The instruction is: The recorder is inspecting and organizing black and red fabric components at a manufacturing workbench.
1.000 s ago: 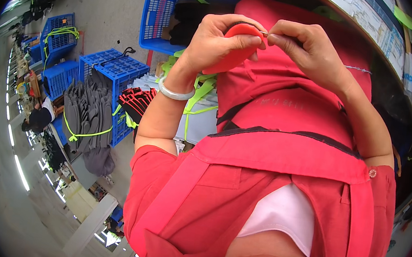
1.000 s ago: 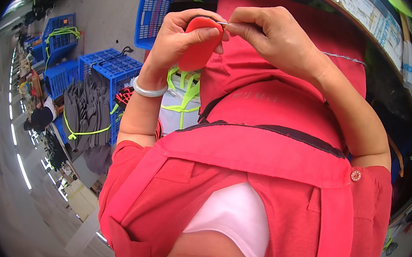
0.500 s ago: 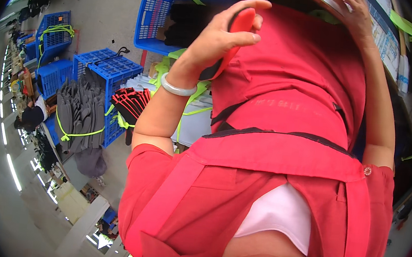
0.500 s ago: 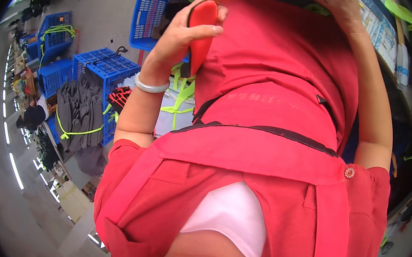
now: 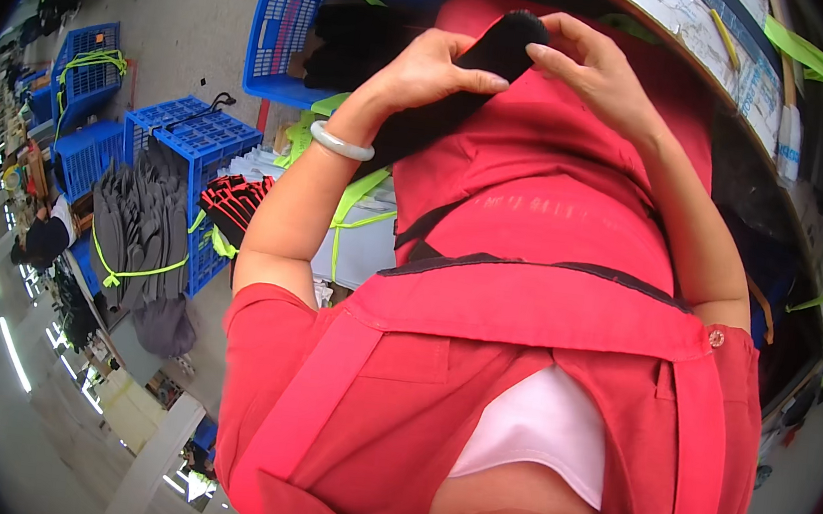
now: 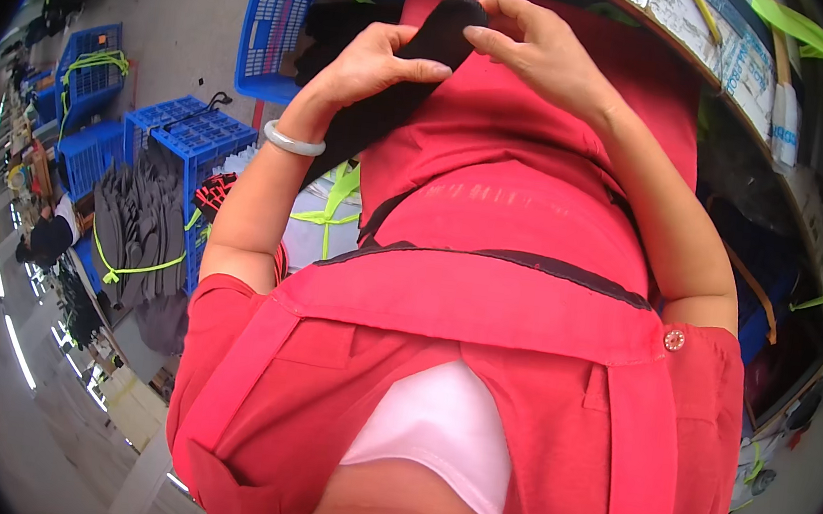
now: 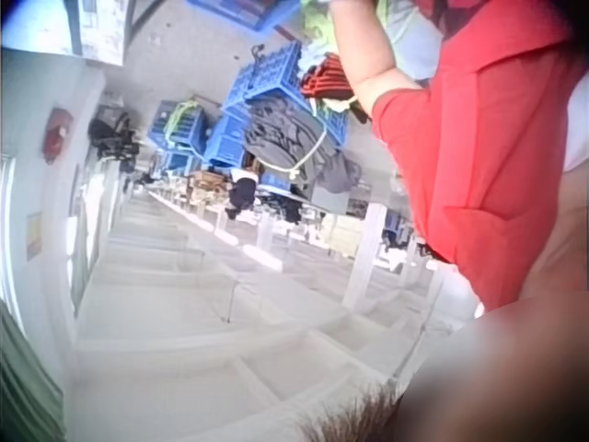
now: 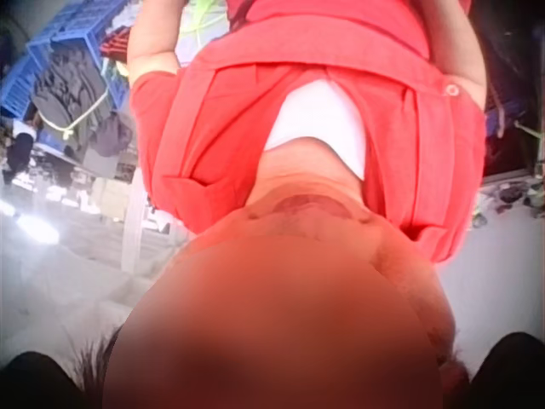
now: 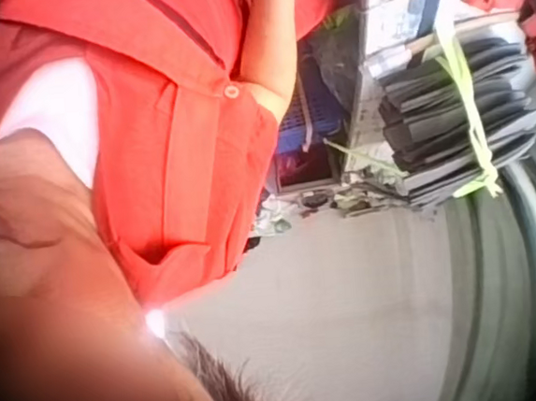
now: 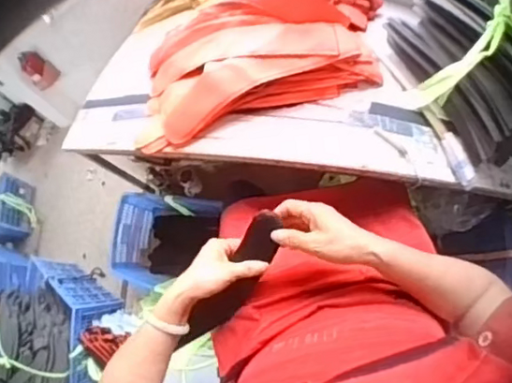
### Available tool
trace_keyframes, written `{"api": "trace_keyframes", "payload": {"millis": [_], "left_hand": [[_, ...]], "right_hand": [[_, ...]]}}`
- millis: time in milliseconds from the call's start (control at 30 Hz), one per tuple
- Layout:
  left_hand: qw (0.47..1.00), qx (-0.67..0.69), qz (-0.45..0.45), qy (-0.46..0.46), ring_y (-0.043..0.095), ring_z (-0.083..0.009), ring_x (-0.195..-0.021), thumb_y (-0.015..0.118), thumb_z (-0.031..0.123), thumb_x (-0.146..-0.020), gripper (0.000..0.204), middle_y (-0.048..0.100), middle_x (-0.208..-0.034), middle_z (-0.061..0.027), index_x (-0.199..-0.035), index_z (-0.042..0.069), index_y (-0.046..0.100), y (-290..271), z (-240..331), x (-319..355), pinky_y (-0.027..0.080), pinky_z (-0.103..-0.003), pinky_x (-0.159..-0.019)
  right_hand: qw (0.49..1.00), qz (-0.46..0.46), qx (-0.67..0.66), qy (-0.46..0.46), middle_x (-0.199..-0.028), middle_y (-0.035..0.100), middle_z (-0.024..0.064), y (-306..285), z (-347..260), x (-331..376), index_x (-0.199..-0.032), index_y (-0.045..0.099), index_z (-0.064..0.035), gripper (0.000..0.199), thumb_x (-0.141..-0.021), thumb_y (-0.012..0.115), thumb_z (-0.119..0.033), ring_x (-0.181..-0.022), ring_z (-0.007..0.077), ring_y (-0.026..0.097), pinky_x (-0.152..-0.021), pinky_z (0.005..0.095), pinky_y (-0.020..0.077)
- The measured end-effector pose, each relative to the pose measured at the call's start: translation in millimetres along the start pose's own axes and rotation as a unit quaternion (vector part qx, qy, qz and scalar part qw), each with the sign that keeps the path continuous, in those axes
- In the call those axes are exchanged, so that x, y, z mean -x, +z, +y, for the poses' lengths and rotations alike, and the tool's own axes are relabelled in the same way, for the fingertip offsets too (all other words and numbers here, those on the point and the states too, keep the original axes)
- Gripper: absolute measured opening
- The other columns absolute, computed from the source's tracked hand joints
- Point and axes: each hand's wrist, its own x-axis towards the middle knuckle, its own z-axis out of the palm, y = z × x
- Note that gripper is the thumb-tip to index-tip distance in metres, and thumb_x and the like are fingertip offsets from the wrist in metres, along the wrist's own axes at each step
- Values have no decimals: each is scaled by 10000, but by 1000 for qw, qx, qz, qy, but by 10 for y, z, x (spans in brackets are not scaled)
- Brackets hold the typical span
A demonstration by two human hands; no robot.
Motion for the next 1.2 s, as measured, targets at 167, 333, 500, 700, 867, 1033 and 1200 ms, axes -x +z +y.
{"api": "trace_keyframes", "payload": {"millis": [167,333,500,700,867,1033,1200], "left_hand": [[998,49,-7,24,589,-68,-653,815,205,-750,282,660,-760,-10,-885,-8,690,227,-77,-27,489,-235,-601],[998,69,-3,6,592,-67,-659,810,223,-758,292,662,-767,-13,-897,-1,684,229,-147,-50,487,-227,-611],[999,1,2,52,611,-99,-735,801,223,-763,337,662,-866,-32,-995,21,665,206,-283,-128,494,-243,-663],[943,6,215,255,616,-140,-717,704,182,-853,196,645,-832,-60,-893,-3,654,87,7,291,492,-279,-641],[935,337,82,80,639,-157,-797,614,158,-936,206,650,-927,-87,-1021,-29,608,296,-547,199,536,-291,-714],[790,542,198,205,631,-167,-925,652,16,-876,199,643,-1004,-64,-1071,19,613,455,-479,-66,515,-329,-902],[799,506,243,214,620,-129,-825,695,-55,-812,169,635,-897,-23,-935,45,637,510,-482,-157,511,-268,-806]], "right_hand": [[989,56,115,69,-741,638,16,20,99,-229,-887,640,19,368,-962,545,-328,-693,90,591,-637,226,475],[989,-7,-91,118,-731,630,33,-174,196,-323,-918,650,-34,345,-954,543,-360,-636,75,582,-513,248,464],[986,-76,135,69,-754,629,31,-1,11,-263,-944,644,-21,287,-898,624,-303,-620,81,557,-565,234,465],[989,97,-48,105,-810,610,8,-183,257,-219,-949,630,-13,275,-914,638,-286,-752,64,565,-628,211,470],[982,49,-161,82,-878,608,47,165,96,-56,-1013,582,-7,222,-947,602,-218,-754,104,594,-611,230,536],[991,46,122,-21,-737,599,5,290,5,-54,-894,617,-1,247,-940,613,-244,-669,75,549,-622,228,469],[990,-2,-22,139,-690,510,-70,183,129,-149,-846,596,-38,256,-958,574,-267,-638,8,448,-542,188,361]]}}
